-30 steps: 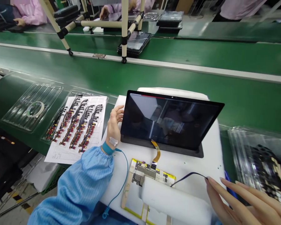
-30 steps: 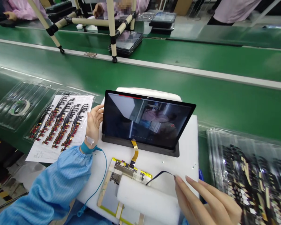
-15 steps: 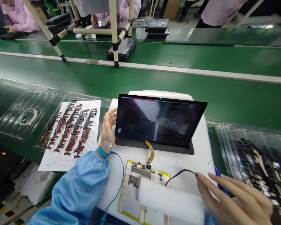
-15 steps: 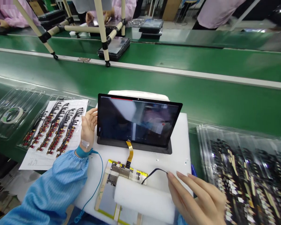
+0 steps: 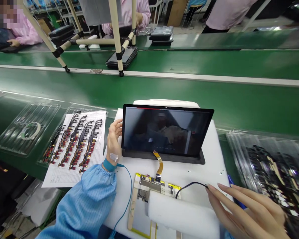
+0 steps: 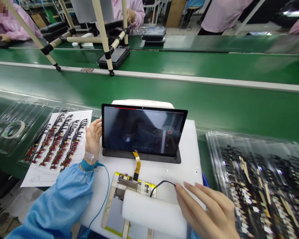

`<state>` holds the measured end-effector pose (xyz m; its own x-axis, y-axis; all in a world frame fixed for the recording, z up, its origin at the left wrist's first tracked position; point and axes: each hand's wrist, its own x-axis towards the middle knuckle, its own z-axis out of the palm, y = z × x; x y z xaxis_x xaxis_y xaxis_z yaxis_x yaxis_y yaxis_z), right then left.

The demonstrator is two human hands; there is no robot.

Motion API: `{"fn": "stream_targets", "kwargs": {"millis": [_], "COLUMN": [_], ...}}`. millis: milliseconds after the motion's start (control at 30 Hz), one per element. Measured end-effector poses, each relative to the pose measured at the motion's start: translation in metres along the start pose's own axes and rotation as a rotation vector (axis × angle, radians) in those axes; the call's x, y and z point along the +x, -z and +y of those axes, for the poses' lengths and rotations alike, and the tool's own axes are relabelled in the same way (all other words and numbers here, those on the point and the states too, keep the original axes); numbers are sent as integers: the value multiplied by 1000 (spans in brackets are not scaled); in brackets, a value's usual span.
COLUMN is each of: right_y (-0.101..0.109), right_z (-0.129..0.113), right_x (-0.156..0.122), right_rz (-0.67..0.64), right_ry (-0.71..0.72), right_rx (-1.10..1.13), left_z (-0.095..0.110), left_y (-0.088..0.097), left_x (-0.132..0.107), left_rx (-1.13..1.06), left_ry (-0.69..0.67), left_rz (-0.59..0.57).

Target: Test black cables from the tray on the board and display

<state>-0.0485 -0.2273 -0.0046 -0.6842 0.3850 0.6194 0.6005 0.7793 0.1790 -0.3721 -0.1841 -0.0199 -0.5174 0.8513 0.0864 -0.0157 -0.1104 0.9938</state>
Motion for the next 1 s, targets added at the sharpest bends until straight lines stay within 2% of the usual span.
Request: {"fn": "stream_targets", "kwargs": {"millis": [267, 700, 1000], "right_y": [0, 2, 1], "right_z": [-1, -10, -18], "right_x": [4, 10, 16], "right_rz": [25, 16, 60], "right_ry": [29, -81, -154], "right_rx": [24, 15, 23], "left_z": [-2, -5, -5], "left_y": [0, 3, 3], "left_x": [1, 1, 1], "left_rx": [-4, 0, -35], "left_ry": [9, 5, -12], "left_rz": [11, 2, -15]}}
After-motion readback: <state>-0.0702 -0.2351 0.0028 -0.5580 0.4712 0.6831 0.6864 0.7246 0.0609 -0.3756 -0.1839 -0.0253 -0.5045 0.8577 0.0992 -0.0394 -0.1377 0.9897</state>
